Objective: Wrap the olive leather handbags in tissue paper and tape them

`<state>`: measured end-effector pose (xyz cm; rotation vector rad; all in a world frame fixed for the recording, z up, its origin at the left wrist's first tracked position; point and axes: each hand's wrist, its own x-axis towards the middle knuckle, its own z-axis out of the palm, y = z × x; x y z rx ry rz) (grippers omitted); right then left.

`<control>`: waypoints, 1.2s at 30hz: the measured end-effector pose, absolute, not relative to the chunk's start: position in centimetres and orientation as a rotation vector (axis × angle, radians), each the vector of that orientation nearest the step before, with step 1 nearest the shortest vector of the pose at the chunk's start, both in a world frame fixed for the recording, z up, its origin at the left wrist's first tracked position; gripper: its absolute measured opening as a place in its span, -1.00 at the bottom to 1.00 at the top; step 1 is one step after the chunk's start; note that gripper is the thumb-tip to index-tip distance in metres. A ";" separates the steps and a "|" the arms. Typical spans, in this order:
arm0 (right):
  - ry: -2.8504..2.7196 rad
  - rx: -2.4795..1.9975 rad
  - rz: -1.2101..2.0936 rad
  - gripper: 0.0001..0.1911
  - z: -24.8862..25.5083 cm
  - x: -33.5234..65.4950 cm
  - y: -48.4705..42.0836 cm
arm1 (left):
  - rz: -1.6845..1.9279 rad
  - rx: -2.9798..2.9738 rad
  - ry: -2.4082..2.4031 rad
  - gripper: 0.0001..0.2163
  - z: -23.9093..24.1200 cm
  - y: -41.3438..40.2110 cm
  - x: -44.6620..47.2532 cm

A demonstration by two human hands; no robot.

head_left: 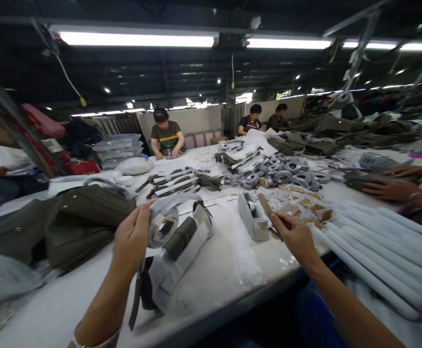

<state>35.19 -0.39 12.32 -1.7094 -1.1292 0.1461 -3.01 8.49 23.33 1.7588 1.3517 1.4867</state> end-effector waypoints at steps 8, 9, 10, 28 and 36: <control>-1.487 -1.076 1.019 -0.70 19.3 19.2 0.6 | 1.445 1.917 1.426 -0.58 24.0 7.3 -2.7; -1.506 -1.070 1.029 -0.71 19.2 18.4 0.9 | 1.447 1.925 1.427 -0.59 24.1 7.0 -2.6; -1.518 -1.071 1.025 -0.72 19.0 17.8 1.3 | 1.453 1.928 1.428 -0.60 24.2 6.8 -2.4; -0.780 -0.645 1.670 -0.68 22.3 12.9 2.3 | 1.464 2.299 1.428 -0.65 23.5 4.4 -1.0; -0.779 -0.744 1.540 -0.63 22.5 11.6 2.2 | 1.469 2.319 1.355 -0.64 22.7 4.1 -1.1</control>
